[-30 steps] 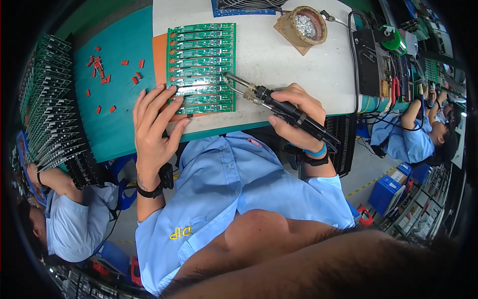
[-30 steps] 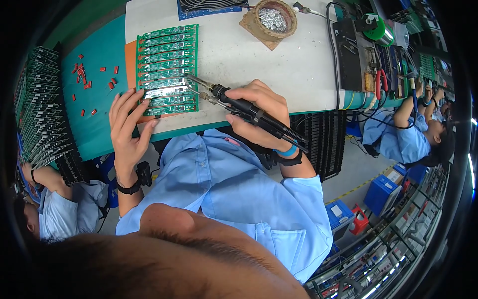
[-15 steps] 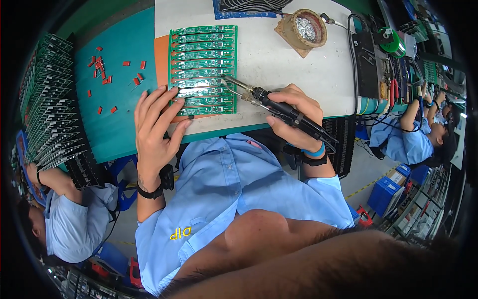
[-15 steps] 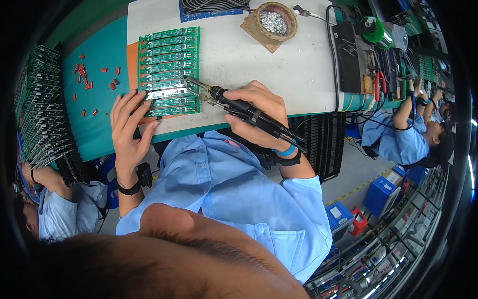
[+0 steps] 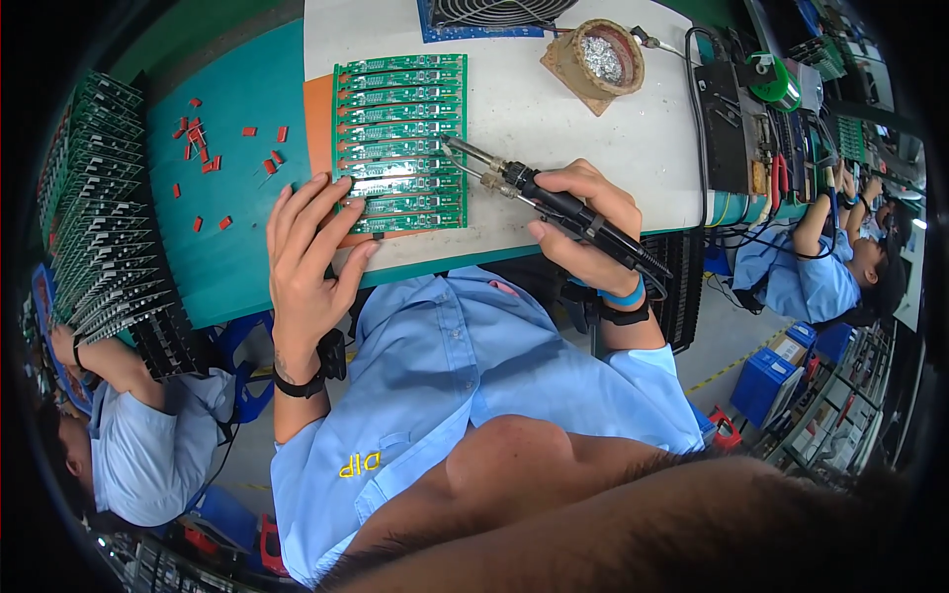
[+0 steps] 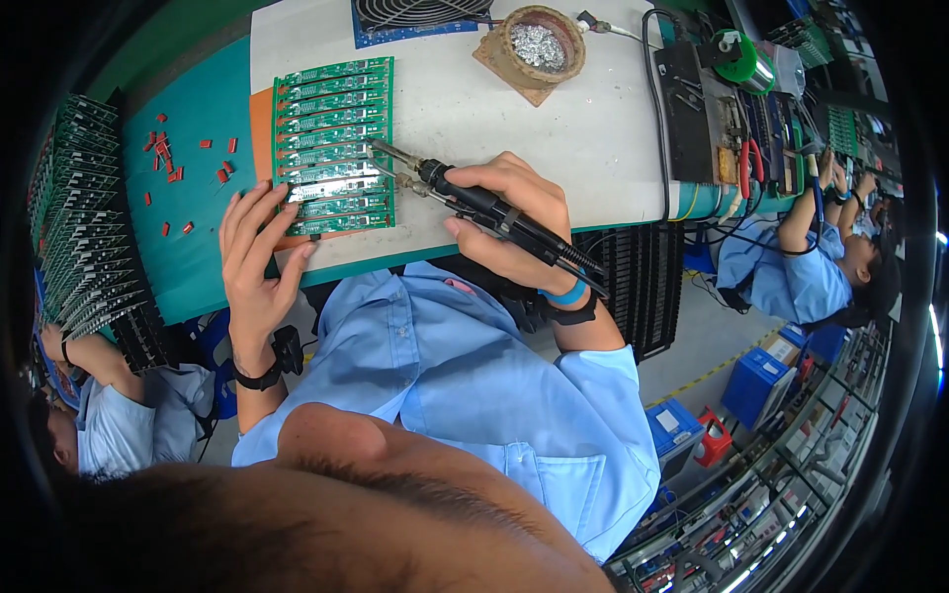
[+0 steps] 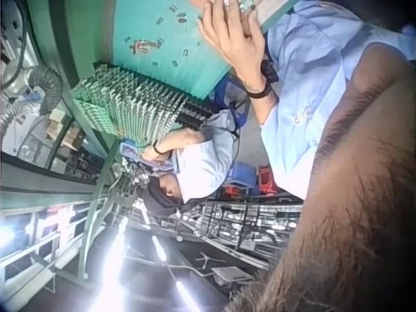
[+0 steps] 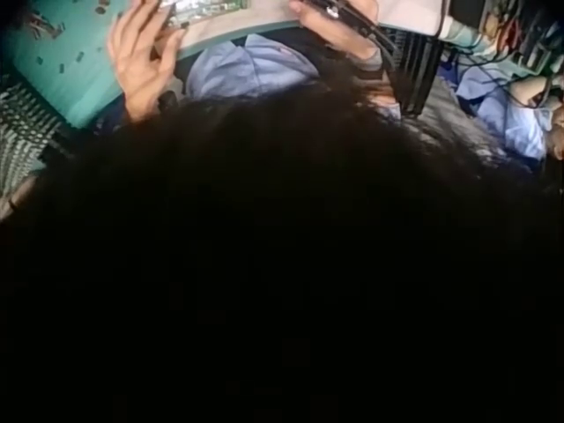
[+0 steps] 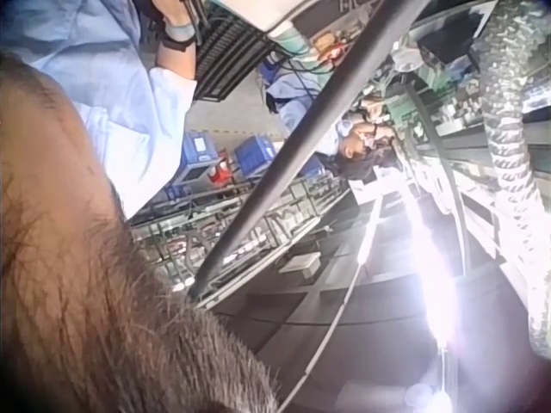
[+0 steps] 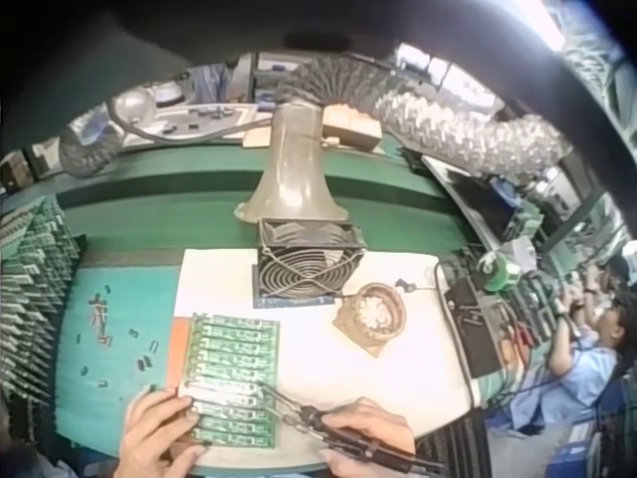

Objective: Soldering components onto printed circuit boards at a factory workstation.

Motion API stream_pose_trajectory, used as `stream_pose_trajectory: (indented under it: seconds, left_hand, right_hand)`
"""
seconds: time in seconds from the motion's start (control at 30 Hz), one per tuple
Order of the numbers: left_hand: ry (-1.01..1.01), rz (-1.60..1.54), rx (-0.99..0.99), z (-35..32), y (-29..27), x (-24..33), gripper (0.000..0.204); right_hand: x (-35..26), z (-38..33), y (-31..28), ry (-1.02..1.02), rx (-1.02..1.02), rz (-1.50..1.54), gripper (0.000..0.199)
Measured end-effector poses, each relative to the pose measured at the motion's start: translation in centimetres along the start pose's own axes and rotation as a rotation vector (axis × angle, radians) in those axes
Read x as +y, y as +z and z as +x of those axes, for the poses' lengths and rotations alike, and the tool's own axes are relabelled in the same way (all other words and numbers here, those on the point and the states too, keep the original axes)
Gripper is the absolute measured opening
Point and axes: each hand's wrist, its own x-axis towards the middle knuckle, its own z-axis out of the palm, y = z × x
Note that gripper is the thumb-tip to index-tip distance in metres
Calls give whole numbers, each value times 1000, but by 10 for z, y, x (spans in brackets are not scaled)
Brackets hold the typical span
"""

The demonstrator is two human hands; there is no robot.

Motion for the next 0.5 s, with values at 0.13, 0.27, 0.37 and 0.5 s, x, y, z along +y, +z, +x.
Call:
stream_pose_trajectory:
  seconds: [0.13,0.27,0.37,0.5]
  left_hand:
    - [-4,1,-3,0,0,0,41]
    - [-5,-5,-7,0,0,-1,41]
    - [-6,-10,-9,0,0,-1,41]
    - [-6,-15,-10,0,0,-1,41]
  right_hand:
    - [3,1,2,-2,17,3,43]
    - [3,3,3,4,7,-1,43]
    - [3,3,3,10,-1,0,43]
    - [2,3,2,23,-11,-5,43]
